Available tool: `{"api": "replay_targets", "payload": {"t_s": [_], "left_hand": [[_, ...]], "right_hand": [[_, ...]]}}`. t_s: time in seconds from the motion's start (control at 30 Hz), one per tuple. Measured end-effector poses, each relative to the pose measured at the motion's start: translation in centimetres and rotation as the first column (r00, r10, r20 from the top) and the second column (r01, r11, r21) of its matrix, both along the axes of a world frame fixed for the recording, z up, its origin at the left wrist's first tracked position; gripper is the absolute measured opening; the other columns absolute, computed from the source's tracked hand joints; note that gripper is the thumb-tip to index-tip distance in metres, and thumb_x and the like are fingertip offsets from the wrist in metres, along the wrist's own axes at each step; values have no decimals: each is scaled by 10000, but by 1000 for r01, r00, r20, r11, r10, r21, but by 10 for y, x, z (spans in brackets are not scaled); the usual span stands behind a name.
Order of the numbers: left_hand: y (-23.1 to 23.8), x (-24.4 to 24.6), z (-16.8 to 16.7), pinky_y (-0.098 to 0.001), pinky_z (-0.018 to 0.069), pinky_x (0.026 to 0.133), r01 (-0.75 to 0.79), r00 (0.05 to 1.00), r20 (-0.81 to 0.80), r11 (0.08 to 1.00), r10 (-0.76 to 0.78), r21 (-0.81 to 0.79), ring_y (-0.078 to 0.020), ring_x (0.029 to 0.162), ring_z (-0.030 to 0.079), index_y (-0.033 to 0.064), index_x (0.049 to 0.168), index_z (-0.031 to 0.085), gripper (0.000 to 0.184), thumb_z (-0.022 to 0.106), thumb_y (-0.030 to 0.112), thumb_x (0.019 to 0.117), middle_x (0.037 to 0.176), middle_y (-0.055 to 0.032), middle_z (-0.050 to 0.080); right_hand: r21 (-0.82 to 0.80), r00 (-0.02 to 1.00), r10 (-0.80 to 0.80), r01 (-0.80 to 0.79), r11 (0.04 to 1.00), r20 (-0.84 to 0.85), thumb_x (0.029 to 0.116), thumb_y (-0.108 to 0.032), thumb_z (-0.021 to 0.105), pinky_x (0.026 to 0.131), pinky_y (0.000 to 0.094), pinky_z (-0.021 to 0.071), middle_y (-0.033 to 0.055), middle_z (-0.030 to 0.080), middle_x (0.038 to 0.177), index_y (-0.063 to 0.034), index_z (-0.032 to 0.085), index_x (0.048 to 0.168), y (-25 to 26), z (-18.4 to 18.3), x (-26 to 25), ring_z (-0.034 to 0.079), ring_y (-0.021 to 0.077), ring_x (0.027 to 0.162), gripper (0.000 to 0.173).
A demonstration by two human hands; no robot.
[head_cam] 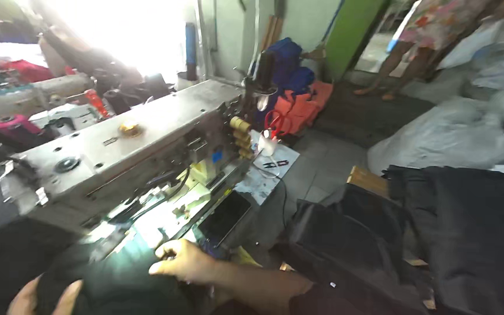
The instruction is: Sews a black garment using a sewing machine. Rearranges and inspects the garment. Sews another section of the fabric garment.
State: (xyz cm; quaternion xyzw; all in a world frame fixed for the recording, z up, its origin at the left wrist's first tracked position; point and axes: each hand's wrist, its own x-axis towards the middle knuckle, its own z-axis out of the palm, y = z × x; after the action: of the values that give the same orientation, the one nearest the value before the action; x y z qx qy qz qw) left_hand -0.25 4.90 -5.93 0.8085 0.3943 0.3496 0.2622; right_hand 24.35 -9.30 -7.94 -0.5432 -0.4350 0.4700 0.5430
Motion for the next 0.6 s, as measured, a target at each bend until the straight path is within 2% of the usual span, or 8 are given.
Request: {"api": "replay_targets", "payload": {"t_s": [0.03,0.1,0.2,0.23,0.4,0.6], "left_hand": [[-6,-2,4,-449,473,1084,4,999,-47,1000,-5,-21,-317,1261,587,-125,1409,461,639,697,243,943,1346,-322,572],[-17,-4,10,-515,509,1010,-90,993,-80,996,89,-10,-335,1168,641,-74,1340,564,565,730,224,890,1259,-283,641],[-15,-11,16,-514,536,968,-205,977,-48,978,206,21,-290,1101,673,-12,1286,619,471,729,240,904,1194,-212,685],[-14,-14,15,-504,542,955,-228,973,-36,973,229,21,-273,1080,680,3,1285,623,462,731,250,909,1175,-195,693],[-8,-12,6,-304,572,902,-258,964,58,966,258,4,-67,992,683,84,1263,637,406,737,247,905,1089,-48,721],[-6,-7,5,-267,570,885,-277,957,87,961,276,-2,-37,974,677,99,1269,634,408,743,233,900,1076,-22,721]], "right_hand": [[-27,1000,4,-4,1000,0,933,-161,734,609,254,468,56,613,824,28,675,1037,-2,3,0,529,73,651,223],[-93,1000,10,-10,996,0,936,-187,729,635,251,492,35,630,857,-4,683,1065,-4,8,-3,559,64,682,229],[-126,1000,-21,21,992,1,924,-212,731,513,219,480,-22,634,772,-65,689,1004,0,5,-7,548,37,566,172],[-125,999,-34,32,992,-13,919,-202,735,490,214,470,-31,633,747,-75,686,980,1,2,-9,542,33,543,150],[-104,995,-75,68,992,-67,897,-156,751,480,214,467,-28,642,699,-88,694,918,5,-4,-13,546,43,522,92],[-95,994,-82,74,993,-77,892,-157,756,477,210,461,-21,633,685,-87,697,899,6,-6,-13,540,46,517,92]]}}
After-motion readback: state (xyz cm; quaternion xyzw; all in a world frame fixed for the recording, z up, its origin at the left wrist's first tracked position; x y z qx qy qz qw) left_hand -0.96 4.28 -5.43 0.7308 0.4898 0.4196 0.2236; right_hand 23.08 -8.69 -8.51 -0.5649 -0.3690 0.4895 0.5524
